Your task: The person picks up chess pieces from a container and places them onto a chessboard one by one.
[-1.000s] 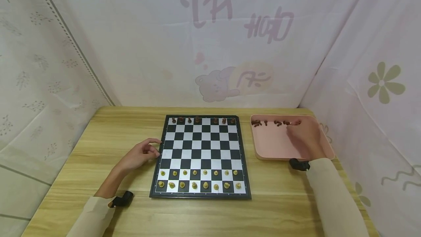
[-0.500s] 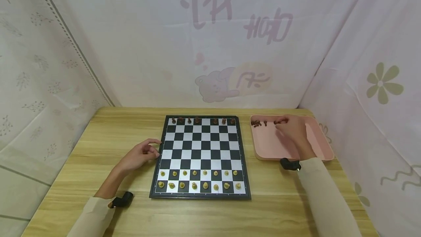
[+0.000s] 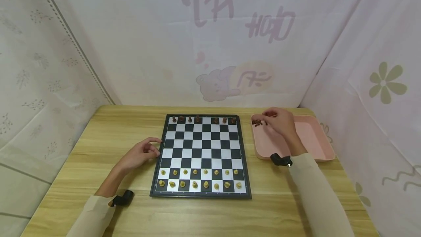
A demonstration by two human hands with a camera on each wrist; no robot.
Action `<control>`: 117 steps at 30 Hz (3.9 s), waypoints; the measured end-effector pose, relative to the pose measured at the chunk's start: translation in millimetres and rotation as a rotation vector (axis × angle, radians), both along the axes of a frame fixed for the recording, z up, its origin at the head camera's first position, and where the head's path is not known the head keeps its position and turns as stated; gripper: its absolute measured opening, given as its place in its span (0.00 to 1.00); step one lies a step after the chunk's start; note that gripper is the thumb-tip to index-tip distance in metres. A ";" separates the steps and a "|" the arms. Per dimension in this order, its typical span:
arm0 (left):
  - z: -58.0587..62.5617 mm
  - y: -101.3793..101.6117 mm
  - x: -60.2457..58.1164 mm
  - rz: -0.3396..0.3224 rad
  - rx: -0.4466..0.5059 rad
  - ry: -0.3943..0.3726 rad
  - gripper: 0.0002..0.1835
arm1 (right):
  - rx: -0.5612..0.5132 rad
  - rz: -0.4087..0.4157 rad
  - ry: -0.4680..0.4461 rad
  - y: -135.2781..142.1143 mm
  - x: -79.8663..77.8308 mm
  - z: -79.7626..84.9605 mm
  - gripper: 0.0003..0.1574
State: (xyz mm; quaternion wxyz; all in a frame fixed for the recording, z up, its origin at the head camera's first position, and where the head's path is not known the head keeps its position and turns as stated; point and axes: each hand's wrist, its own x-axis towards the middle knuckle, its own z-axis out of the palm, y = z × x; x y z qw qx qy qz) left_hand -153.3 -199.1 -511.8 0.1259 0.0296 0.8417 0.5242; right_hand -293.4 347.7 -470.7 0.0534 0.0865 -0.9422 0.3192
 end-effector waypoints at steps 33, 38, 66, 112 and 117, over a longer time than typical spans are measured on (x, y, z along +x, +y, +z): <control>2.6 1.1 1.0 0.007 0.010 0.019 0.24 | -0.176 0.083 -0.101 -122.8 -16.6 11.0 0.13; 3.0 1.4 0.8 0.011 0.007 0.016 0.24 | -0.168 0.106 -0.118 -134.6 -18.1 11.7 0.13; 0.8 -1.2 -1.0 -0.010 0.025 0.021 0.23 | -0.060 0.355 -0.060 -184.5 -35.9 -4.0 0.09; 0.5 -0.7 0.4 -0.002 0.022 0.000 0.24 | 0.017 0.383 -0.033 -136.8 -35.8 -1.6 0.19; 0.1 -0.1 0.9 0.001 0.013 -0.002 0.24 | -0.012 0.311 -0.015 -103.7 -25.1 6.4 0.15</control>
